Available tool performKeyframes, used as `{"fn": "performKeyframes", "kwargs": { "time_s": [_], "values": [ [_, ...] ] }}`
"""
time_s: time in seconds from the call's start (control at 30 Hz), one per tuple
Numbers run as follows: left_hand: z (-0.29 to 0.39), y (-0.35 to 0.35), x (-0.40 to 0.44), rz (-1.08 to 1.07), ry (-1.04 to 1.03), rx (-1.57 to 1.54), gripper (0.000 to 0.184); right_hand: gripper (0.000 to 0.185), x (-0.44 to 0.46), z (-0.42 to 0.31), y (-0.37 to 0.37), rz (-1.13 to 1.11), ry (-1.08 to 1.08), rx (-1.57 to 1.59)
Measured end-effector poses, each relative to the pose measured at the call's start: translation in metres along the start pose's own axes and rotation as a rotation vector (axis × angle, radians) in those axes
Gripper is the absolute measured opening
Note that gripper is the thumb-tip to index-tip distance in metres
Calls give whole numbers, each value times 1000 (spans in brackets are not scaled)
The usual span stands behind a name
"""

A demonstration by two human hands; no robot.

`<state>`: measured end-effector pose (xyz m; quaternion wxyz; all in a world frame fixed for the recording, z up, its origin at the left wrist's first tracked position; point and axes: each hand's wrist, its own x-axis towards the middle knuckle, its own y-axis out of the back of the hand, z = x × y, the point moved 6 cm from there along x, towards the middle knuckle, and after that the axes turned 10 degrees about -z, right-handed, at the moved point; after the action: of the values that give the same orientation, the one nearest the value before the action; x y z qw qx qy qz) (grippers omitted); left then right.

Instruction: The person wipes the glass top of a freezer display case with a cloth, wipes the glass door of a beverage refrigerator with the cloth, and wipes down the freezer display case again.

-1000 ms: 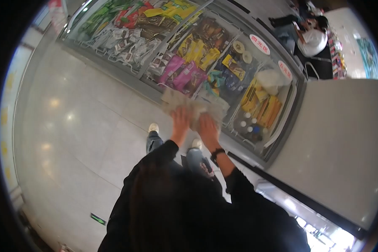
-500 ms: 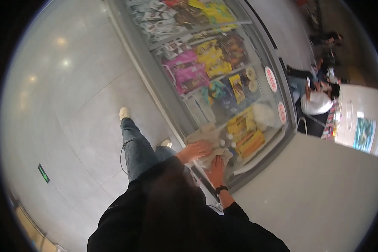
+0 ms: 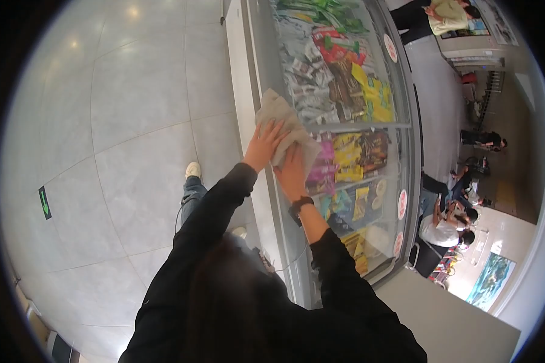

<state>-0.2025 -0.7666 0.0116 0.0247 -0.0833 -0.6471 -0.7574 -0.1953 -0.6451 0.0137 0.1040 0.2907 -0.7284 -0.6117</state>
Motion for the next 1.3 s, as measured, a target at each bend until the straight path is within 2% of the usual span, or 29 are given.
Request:
{"fn": "performKeyframes", "kwargs": {
  "time_s": [0.1,0.2,0.3,0.4,0.6,0.8,0.9,1.0,1.1,1.3],
  "values": [
    [-56,-17,67,23,-25,-7,92,90,80,-18,9,44,-131,-225],
    [-87,-13,119,-209,-234,-21,91,87,111,-28,13,-51,-362,-221],
    [-99,-20,152,-229,-339,-14,100,87,127,-31,22,-79,-315,-216],
    [-111,1,168,-465,-452,-25,107,85,154,-31,22,-79,-324,-241],
    [-167,-8,225,-376,-541,-98,114,84,230,-36,23,-73,-283,-301],
    [-254,-16,322,-416,-579,0,116,79,359,-60,52,23,-269,-205],
    [-319,-12,382,-439,-504,28,114,77,447,-70,61,-27,-263,-221],
    [-376,-16,439,-374,-434,91,111,85,531,-85,78,-22,-254,-210],
    [-426,-34,490,-316,-422,68,109,83,597,-97,97,-21,-230,-148],
    [-505,-19,567,-399,-436,120,110,83,708,-116,119,-18,-255,-214]
  ]
}}
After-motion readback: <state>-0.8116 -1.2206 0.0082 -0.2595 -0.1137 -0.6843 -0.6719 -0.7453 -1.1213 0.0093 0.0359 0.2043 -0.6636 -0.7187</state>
